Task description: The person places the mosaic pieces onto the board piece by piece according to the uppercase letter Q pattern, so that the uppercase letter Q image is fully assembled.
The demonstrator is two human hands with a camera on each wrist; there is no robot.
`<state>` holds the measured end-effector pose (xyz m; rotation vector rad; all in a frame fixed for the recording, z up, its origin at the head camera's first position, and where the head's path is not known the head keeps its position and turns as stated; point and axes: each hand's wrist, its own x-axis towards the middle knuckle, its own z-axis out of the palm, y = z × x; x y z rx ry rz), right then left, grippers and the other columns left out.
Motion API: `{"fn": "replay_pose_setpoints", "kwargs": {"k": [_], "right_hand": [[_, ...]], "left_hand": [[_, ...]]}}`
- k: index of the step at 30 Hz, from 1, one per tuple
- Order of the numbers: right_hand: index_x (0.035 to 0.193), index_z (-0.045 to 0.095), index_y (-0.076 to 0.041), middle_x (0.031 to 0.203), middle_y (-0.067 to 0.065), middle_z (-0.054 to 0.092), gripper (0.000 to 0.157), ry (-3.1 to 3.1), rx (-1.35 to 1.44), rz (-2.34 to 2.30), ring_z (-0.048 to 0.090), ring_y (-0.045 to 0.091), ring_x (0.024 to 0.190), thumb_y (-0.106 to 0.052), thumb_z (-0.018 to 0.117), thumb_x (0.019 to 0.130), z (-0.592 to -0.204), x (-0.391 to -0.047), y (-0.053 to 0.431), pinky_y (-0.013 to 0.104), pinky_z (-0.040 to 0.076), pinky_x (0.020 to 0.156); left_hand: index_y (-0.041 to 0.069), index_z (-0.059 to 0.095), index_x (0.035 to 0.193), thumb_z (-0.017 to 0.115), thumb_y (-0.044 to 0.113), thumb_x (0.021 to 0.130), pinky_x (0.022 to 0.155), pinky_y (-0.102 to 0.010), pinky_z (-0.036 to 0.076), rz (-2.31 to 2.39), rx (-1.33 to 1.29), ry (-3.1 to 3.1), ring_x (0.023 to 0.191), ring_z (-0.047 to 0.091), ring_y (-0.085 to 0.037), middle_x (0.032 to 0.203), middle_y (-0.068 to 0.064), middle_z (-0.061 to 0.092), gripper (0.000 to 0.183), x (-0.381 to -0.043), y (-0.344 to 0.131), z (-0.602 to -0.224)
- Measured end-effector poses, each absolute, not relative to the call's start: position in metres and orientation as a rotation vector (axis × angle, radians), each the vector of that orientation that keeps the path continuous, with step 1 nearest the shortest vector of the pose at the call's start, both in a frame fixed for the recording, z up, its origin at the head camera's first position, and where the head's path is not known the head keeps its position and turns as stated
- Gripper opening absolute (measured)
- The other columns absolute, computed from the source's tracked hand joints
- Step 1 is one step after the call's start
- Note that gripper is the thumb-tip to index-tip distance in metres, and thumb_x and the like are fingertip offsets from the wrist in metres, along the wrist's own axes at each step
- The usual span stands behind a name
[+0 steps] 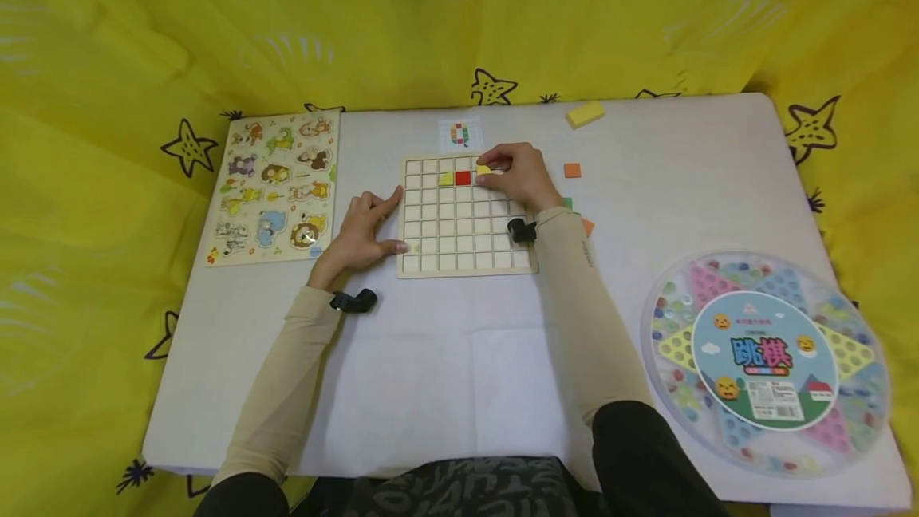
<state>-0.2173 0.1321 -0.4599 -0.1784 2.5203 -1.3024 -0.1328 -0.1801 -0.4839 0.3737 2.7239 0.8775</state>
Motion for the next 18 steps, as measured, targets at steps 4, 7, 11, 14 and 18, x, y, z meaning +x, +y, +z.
{"fn": "replay_pose_setpoints", "kwargs": {"k": [4,7,11,14,18], "right_hand": [[0.123,0.077,-0.008,0.122,0.015,0.070,0.033,2.526,-0.176,-1.250,0.052,0.025,0.101,-0.024,0.083,0.094,-0.4600,-0.2180,0.1303,0.033,0.040,0.089],[0.122,0.078,-0.007,0.123,0.016,0.070,0.034,2.532,-0.190,-1.223,0.050,0.026,0.101,-0.023,0.084,0.093,-0.4611,-0.2195,0.1301,0.034,0.039,0.089],[0.120,0.079,-0.005,0.122,0.018,0.071,0.034,2.552,-0.206,-1.216,0.052,0.027,0.099,-0.022,0.086,0.091,-0.4623,-0.2203,0.1298,0.034,0.040,0.088],[0.119,0.080,-0.006,0.122,0.016,0.071,0.035,2.561,-0.188,-1.219,0.054,0.025,0.100,-0.022,0.088,0.089,-0.4634,-0.2211,0.1299,0.034,0.042,0.087],[0.118,0.082,-0.007,0.124,0.015,0.070,0.035,2.547,-0.143,-1.242,0.055,0.024,0.102,-0.022,0.089,0.088,-0.4629,-0.2220,0.1295,0.032,0.043,0.086]], "left_hand": [[0.015,0.030,0.167,0.089,0.029,0.085,0.091,-0.037,0.028,0.870,0.375,2.725,0.103,0.033,-0.028,0.116,-0.014,0.044,0.102,-0.1320,-0.1797,-0.4821],[0.014,0.031,0.167,0.089,0.029,0.085,0.092,-0.038,0.029,0.870,0.379,2.731,0.102,0.033,-0.029,0.116,-0.014,0.045,0.102,-0.1315,-0.1794,-0.4807],[0.015,0.031,0.167,0.089,0.029,0.084,0.093,-0.038,0.028,0.871,0.374,2.725,0.103,0.033,-0.029,0.116,-0.015,0.045,0.102,-0.1317,-0.1795,-0.4807],[0.016,0.030,0.167,0.089,0.030,0.084,0.093,-0.038,0.028,0.869,0.364,2.717,0.104,0.033,-0.029,0.117,-0.014,0.044,0.103,-0.1320,-0.1795,-0.4810],[0.017,0.030,0.168,0.089,0.029,0.084,0.093,-0.038,0.028,0.870,0.359,2.714,0.104,0.033,-0.029,0.117,-0.015,0.044,0.103,-0.1326,-0.1797,-0.4811]]}}
